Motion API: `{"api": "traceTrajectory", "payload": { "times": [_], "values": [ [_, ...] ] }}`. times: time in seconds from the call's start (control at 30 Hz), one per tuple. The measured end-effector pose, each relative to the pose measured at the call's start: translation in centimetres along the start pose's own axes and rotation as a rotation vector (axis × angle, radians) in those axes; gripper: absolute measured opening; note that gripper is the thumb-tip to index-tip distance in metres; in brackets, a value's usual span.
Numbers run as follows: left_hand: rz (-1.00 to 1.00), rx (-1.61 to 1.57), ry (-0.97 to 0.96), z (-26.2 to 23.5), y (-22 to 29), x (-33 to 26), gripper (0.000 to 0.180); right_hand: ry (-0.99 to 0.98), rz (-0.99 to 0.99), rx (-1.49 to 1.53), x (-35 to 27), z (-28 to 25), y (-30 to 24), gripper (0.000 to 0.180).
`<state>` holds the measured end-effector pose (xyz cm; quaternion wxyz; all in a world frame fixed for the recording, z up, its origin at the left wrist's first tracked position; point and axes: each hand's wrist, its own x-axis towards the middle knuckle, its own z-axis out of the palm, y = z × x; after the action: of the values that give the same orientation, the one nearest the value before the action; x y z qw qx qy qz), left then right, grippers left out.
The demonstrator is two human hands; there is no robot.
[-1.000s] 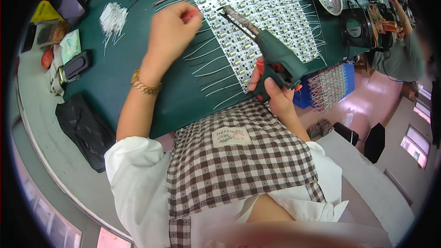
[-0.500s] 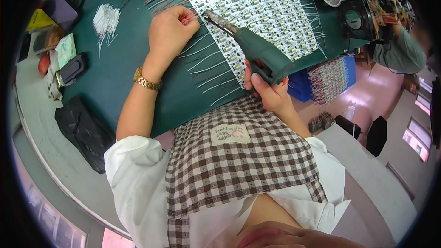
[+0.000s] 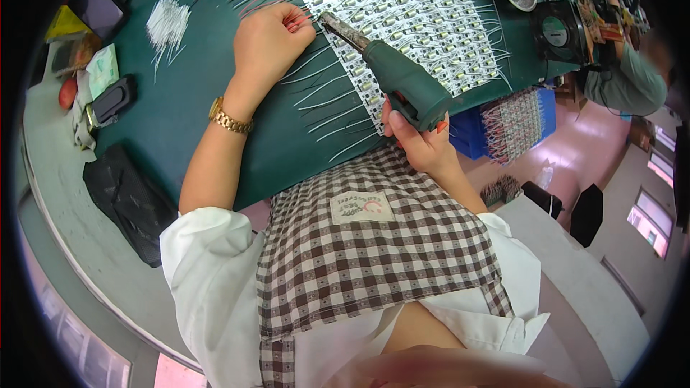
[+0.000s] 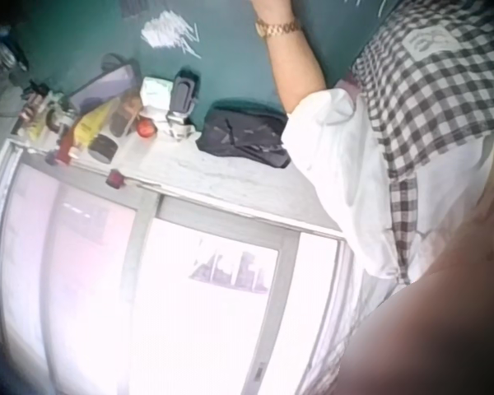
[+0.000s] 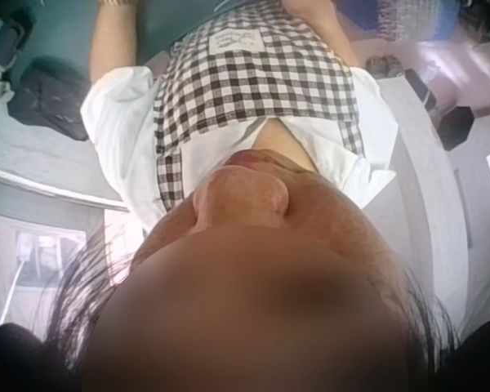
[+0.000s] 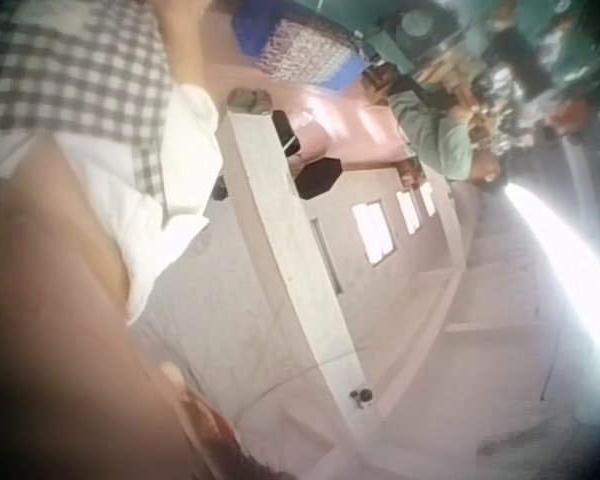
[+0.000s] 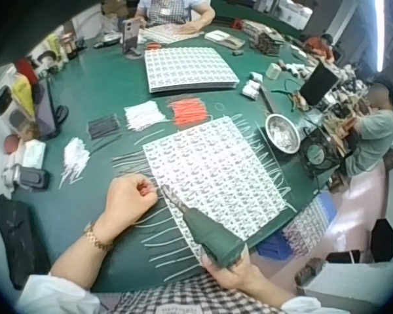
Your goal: The person solders wires onto a grid of LED boards on a factory assembly table using a soldering iron and solder wire.
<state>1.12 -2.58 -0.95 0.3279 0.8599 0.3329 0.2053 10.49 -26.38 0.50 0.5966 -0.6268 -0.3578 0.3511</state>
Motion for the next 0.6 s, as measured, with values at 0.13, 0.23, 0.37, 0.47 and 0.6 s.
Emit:
{"api": "traceTrajectory", "payload": {
  "times": [0.13, 0.23, 0.37, 0.47, 0.6],
  "values": [
    [-0.011, -0.006, -0.007, 0.0, 0.1, 0.0, 0.015, 0.005, 0.018, -0.029, 0.1, -0.1, 0.0, 0.019],
    [-0.036, -0.012, -0.026, -0.1, 0.1, 0.0, 0.015, 0.013, 0.001, -0.035, 0.2, -0.2, 0.3, 0.019],
    [-0.036, -0.02, -0.023, 0.0, -0.1, 0.1, 0.015, -0.014, -0.07, 0.022, -0.5, -0.5, 1.6, 0.033],
    [-0.024, -0.012, -0.014, -0.1, -0.1, 0.0, 0.015, 0.023, -0.096, 0.107, -0.5, -0.2, 0.8, 0.039],
    [-0.03, -0.02, -0.024, 0.0, -0.4, 0.1, 0.016, 0.058, -0.048, 0.159, -0.7, -0.6, 0.8, 0.045]
  ]
}}
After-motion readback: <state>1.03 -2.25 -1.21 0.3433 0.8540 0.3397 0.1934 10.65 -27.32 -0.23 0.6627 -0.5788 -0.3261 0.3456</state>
